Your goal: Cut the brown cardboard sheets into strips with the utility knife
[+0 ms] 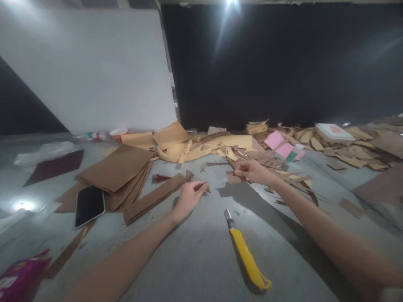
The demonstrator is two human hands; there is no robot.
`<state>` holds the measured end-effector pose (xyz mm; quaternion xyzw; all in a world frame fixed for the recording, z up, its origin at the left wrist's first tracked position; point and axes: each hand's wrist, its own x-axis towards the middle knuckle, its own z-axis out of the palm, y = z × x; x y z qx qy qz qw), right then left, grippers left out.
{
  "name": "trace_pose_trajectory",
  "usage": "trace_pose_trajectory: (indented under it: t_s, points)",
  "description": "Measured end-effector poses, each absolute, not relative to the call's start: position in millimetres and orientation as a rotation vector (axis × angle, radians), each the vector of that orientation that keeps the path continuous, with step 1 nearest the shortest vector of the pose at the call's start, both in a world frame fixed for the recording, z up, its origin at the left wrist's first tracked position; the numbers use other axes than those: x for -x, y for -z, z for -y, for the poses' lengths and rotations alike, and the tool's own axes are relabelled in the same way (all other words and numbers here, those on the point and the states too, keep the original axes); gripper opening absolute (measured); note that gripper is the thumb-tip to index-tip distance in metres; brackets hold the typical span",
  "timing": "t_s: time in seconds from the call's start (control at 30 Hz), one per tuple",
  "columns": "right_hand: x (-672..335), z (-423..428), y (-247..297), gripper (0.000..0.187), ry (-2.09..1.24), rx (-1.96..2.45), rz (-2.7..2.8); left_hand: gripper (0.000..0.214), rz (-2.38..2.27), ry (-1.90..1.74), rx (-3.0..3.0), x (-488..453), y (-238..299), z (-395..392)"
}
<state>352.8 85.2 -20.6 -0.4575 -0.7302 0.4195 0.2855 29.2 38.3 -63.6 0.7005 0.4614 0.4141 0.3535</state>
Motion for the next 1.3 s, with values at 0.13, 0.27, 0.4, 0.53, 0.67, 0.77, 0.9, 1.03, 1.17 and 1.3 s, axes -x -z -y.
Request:
trace_pose_trajectory:
  t_s: [0.13,0.27,0.4,0.53,0.67,0.77,0.9,1.03,1.17,1.3]
  points:
    - [-338.6,-80.3,20.7,0.059,-1.243,1.152,1.943,0.021,-1.363,-1.21,-2.045,-16.8,65.0,-47.8]
    - [-324.4,-74.7,25.9,0.06,-1.346,1.097,1.902,0.021,-1.398,-1.34,-2.197,-15.0,58.7,-48.1]
    - [-309.3,-64.8,24.5,0.057,-1.428,1.047,1.893,0.023,-1.185,-1.256,-2.061,-30.8,47.6,-33.0]
    - [-298.3,-54.7,18.4,0.053,-1.44,1.03,1.931,0.031,-1.156,-1.116,-1.81,-42.5,40.0,-20.8]
    - [-296.0,-51.9,17.0,0.052,-1.459,1.029,1.935,0.028,-1.144,-1.066,-1.785,-42.7,35.2,-18.9]
    - [-297.3,-53.0,17.6,0.051,-1.468,1.043,1.935,0.026,-1.119,-1.05,-1.809,-42.0,33.4,-19.4]
    - [-297.4,-53.2,15.7,0.051,-1.494,1.035,1.933,0.026,-1.112,-1.05,-1.843,-42.7,34.4,-18.7]
    - [-295.3,-51.8,13.3,0.052,-1.525,1.055,1.906,0.024,-1.1,-1.057,-1.854,-43.4,37.7,-18.7]
    - [-294.6,-51.7,15.6,0.052,-1.557,1.04,1.891,0.021,-1.094,-1.052,-1.858,-44.0,39.6,-19.0]
    - [-295.0,-52.2,18.4,0.05,-1.568,1.035,1.884,0.017,-1.105,-1.04,-1.85,-44.4,38.4,-18.1]
